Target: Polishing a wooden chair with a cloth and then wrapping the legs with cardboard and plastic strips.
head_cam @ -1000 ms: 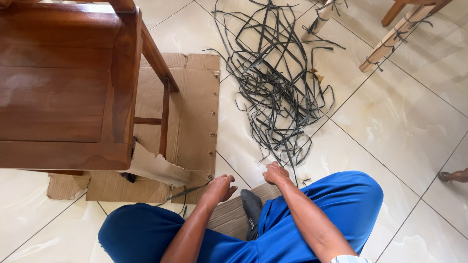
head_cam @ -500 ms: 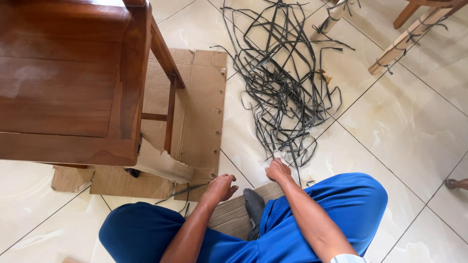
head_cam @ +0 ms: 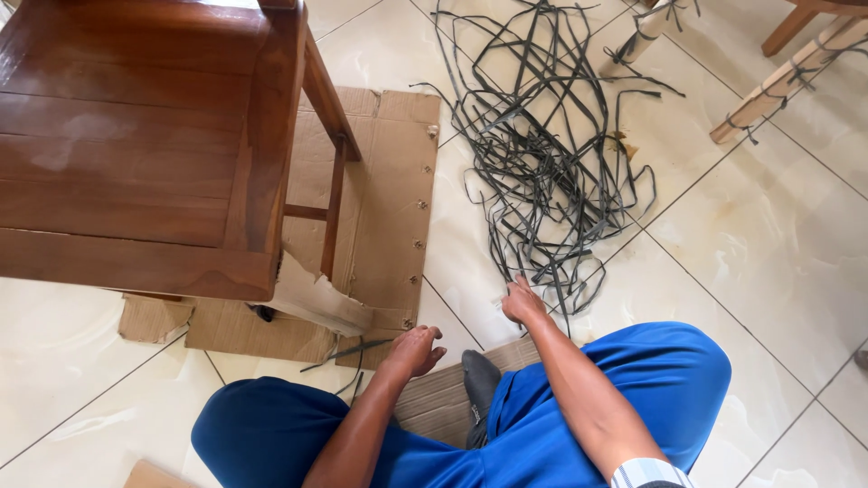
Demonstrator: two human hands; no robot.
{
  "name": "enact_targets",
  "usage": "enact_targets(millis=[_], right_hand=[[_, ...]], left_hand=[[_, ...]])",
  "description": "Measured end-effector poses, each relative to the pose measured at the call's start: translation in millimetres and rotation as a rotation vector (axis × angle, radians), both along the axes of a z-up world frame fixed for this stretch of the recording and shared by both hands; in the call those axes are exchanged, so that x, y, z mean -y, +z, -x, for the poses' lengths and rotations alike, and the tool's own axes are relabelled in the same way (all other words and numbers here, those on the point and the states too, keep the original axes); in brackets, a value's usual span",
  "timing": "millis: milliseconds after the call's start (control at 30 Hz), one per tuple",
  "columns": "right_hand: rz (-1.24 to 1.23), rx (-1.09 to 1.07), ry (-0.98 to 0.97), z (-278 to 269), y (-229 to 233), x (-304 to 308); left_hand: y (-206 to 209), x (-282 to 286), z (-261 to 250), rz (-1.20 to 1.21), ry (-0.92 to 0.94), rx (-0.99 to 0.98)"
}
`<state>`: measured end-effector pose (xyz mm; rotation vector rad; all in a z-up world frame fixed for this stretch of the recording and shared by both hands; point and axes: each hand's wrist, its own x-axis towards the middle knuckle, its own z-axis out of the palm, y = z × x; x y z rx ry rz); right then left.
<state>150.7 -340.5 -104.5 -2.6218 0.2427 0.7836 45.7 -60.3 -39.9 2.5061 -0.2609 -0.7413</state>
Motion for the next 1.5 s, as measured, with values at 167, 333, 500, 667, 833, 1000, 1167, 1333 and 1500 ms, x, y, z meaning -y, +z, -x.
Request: enact_targets(millis=[167, 333, 500, 667, 833, 1000, 1167, 1333, 1500], right_hand=[[0.048, -0.026, 0.003, 4.6, 10.6, -15.5], [0.002, 0.130, -0.001, 13.2, -0.7, -27.7], [-0.176, 0.441, 0.096, 28.2, 3.1, -44.5], [-0.368, 0.568, 0.064, 47.5, 35.1, -68.8], [-0.631, 0.431, -0.157, 55.9, 65.0, -92.1], [-0.920, 0.265, -0.163, 60.6, 74.7, -105.6], [-1.057, 0.181, -0.087, 65.6, 84.0, -114.2], [-1.057, 0.132, -0.092, 65.6, 91.8, -117.0], [-1.033, 0.111, -0.095, 66.9, 94.6, -116.3]], left_hand=[[1.0, -1.7, 0.8, -0.004, 0.031, -0.029], [-3.7, -1.8, -0.5, 0.017, 0.015, 0.015], [5.4, 0.9, -3.7, 0.025, 0.025, 0.030], [2.3, 2.4, -5.4, -0.004, 0.017, 0.034], [-6.4, 1.0, -6.3, 0.047, 0.091, 0.175], [7.1, 1.4, -15.3, 0.084, 0.311, 0.138], [27.9, -2.1, -23.9, 0.496, 0.636, 0.225], [32.4, -3.5, -26.7, 0.624, 0.727, 0.185], [42.3, -5.6, -27.0, 0.642, 0.746, 0.170]])
